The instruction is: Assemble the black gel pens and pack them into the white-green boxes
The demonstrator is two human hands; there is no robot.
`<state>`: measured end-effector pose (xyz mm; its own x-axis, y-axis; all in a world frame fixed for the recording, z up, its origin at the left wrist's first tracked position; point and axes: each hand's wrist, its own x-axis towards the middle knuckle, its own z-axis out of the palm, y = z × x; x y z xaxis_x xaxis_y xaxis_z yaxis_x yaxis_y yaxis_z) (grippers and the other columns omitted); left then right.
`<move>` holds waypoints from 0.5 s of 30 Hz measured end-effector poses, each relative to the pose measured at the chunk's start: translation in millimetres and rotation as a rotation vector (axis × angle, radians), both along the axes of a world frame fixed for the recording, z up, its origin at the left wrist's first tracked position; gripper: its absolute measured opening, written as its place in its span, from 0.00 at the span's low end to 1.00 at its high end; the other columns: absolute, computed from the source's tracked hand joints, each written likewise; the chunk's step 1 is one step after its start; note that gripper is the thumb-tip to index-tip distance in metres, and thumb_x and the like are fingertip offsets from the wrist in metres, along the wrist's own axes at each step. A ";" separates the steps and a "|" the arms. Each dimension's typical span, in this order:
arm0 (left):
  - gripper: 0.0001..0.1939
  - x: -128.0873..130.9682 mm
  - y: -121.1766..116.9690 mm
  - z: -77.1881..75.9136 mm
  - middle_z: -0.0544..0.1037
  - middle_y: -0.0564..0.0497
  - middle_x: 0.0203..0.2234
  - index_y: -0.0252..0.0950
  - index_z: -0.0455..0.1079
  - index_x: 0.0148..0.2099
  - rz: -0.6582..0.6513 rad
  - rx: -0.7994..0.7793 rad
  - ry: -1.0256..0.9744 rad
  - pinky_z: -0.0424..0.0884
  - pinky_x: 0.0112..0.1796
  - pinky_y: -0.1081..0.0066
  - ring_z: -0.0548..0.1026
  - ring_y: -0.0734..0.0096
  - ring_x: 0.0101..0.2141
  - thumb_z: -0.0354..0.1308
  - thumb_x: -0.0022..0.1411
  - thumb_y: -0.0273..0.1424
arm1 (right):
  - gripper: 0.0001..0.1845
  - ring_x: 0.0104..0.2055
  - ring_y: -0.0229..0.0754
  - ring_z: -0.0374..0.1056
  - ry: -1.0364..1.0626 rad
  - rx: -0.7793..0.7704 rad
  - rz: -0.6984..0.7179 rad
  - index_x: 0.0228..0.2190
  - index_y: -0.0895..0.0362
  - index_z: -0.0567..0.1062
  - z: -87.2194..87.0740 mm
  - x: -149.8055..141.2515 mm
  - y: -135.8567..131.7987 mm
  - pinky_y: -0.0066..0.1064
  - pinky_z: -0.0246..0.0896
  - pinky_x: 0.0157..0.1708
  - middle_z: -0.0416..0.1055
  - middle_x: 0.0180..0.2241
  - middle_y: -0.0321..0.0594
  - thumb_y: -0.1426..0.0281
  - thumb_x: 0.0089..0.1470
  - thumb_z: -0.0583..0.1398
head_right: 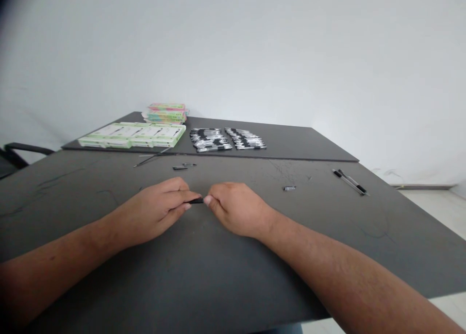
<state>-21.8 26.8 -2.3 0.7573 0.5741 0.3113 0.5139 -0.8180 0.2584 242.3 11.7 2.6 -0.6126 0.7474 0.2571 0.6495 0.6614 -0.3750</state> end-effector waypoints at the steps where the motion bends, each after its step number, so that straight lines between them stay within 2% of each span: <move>1: 0.20 0.0 -0.1 0.4 0.79 0.47 0.42 0.37 0.82 0.57 0.007 0.015 0.017 0.76 0.48 0.65 0.80 0.62 0.44 0.50 0.77 0.23 | 0.17 0.35 0.41 0.71 0.010 -0.042 -0.016 0.33 0.54 0.75 1.0 -1.6 -0.1 0.32 0.60 0.39 0.76 0.31 0.38 0.68 0.78 0.57; 4: 0.19 0.3 0.0 1.1 0.79 0.46 0.41 0.37 0.83 0.55 0.011 0.024 0.054 0.77 0.46 0.64 0.81 0.61 0.43 0.50 0.77 0.24 | 0.20 0.33 0.41 0.69 -0.005 -0.084 -0.028 0.31 0.54 0.73 2.7 -3.5 -0.5 0.33 0.58 0.38 0.75 0.29 0.37 0.66 0.79 0.57; 10: 0.20 1.3 2.4 1.5 0.81 0.46 0.42 0.38 0.84 0.59 0.025 -0.009 0.006 0.78 0.49 0.65 0.82 0.62 0.44 0.51 0.77 0.25 | 0.07 0.42 0.45 0.75 0.047 -0.038 0.000 0.45 0.56 0.79 2.3 2.4 -1.0 0.34 0.64 0.44 0.81 0.40 0.43 0.65 0.75 0.63; 12: 0.20 1.0 3.6 1.1 0.81 0.46 0.42 0.38 0.84 0.59 0.018 -0.012 0.004 0.78 0.49 0.64 0.82 0.61 0.44 0.51 0.78 0.27 | 0.06 0.42 0.45 0.75 0.018 -0.011 0.004 0.44 0.56 0.78 2.7 3.0 -0.2 0.34 0.64 0.44 0.81 0.39 0.43 0.67 0.75 0.63; 15: 0.21 0.4 5.5 -0.7 0.82 0.45 0.42 0.37 0.84 0.59 0.011 -0.001 0.005 0.79 0.50 0.63 0.82 0.60 0.44 0.50 0.78 0.30 | 0.13 0.40 0.45 0.74 -0.072 0.007 0.012 0.40 0.56 0.77 3.4 1.7 1.4 0.34 0.62 0.44 0.80 0.37 0.43 0.65 0.79 0.58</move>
